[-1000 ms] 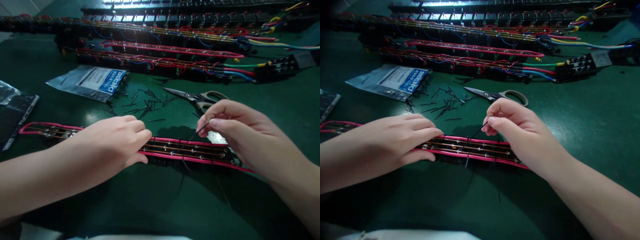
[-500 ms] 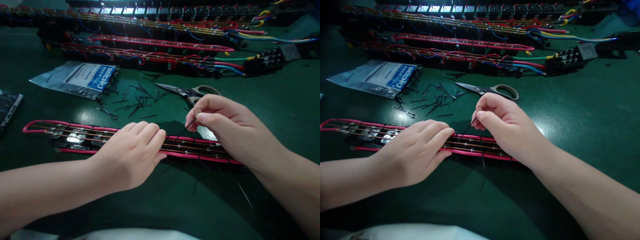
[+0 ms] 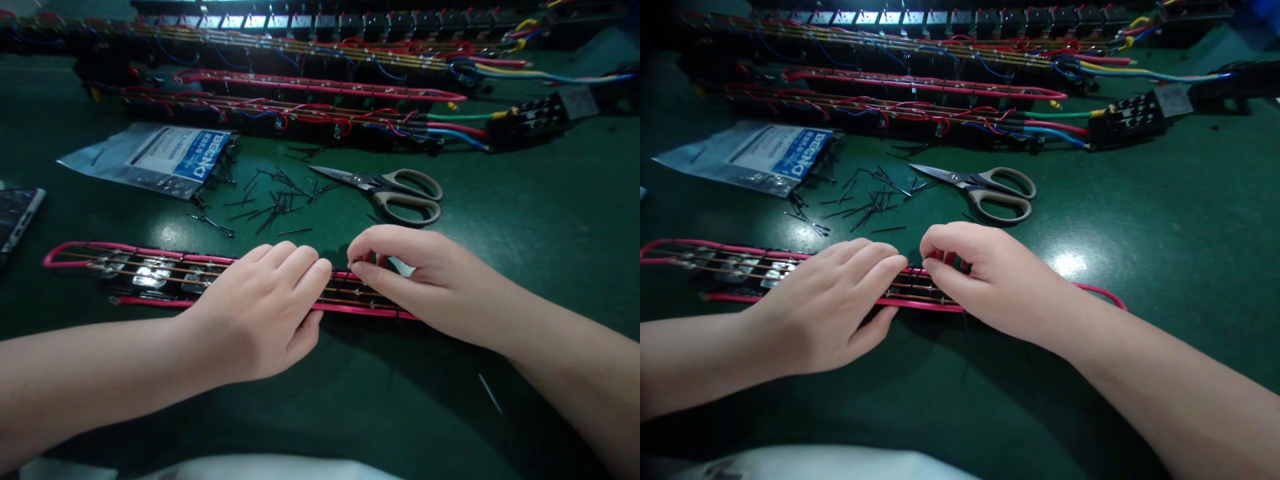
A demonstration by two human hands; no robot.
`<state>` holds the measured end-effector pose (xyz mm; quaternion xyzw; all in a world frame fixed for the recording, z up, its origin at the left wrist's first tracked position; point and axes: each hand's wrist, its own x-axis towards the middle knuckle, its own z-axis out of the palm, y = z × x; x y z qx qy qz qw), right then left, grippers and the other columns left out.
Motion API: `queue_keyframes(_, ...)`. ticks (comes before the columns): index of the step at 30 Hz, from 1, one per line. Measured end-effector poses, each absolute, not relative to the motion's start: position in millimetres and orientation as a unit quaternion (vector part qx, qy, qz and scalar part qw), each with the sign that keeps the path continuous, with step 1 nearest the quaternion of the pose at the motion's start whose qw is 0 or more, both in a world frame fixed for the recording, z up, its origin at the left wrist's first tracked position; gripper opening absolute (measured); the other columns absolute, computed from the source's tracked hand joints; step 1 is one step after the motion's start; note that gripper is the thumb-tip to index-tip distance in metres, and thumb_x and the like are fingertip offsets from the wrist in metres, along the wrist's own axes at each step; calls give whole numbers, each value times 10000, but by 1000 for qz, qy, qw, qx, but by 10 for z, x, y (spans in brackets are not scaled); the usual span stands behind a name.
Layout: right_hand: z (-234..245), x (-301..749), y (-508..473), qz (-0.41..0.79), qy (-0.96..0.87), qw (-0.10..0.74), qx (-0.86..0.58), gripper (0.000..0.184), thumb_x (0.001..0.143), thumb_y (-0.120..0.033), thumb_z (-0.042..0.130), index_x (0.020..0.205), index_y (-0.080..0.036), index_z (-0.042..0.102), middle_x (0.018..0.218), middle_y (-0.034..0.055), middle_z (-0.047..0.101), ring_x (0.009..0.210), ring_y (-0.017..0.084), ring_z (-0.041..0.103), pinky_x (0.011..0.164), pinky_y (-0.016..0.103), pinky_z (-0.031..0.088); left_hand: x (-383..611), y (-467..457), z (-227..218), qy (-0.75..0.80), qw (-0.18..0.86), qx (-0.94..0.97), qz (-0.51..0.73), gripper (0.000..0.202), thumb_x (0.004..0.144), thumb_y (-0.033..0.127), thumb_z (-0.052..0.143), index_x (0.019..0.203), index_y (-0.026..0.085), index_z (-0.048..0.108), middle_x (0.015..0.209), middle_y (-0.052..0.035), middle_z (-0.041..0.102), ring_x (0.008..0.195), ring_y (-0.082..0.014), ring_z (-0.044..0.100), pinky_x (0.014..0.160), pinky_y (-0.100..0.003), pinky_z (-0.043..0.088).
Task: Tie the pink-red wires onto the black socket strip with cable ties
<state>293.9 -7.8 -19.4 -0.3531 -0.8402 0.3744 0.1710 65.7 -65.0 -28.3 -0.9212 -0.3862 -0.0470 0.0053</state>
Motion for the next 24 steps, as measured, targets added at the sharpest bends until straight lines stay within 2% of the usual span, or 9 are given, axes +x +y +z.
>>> queue_keyframes(5, -178, 2936, -78, 385, -842, 158, -345, 166, 970, -252, 524, 890, -207, 662, 826, 2, 675, 732, 121, 591, 667, 236, 454, 637, -655, -297, -389, -21, -919, -65, 291, 933, 198, 453, 1200, 115, 533, 1161, -128, 631, 993, -288, 600, 734, -399, 504)
queue_keyframes(10, -188, 2937, -78, 379, -849, 163, -330, 145, 977, -241, 542, 903, -208, 662, 828, -13, 667, 730, 105, 596, 662, 225, 461, 641, -636, -306, -385, -4, -921, -62, 227, 1013, 295, 464, 1170, 138, 509, 1134, -105, 643, 945, -267, 613, 721, -391, 491)
queue_keyframes(13, -196, 2943, -85, 357, -864, 174, -308, 126, 981, -227, 560, 934, -206, 675, 896, -2, 686, 791, 101, 625, 691, 213, 486, 650, -624, -307, -382, 6, -923, -54, 194, 1032, 310, 458, 1128, 148, 504, 1084, -88, 651, 886, -251, 613, 691, -382, 472)
queue_keyframes(19, -162, 2942, -169, 269, -905, 208, -255, 148, 994, -204, 567, 954, -182, 707, 957, 44, 711, 867, 130, 628, 734, 241, 510, 664, -613, -330, -399, -22, -914, -70, 294, 1047, 440, 420, 1094, 166, 519, 1064, -80, 642, 903, -266, 604, 707, -395, 451)
queue_keyframes(24, -128, 2903, -266, 266, -906, 218, -247, 160, 1002, -166, 536, 953, -170, 688, 947, 50, 707, 846, 130, 601, 739, 256, 500, 668, -616, -321, -415, -38, -906, -69, 368, 1044, 511, 383, 1060, 181, 545, 1061, -75, 638, 900, -269, 584, 728, -412, 446)
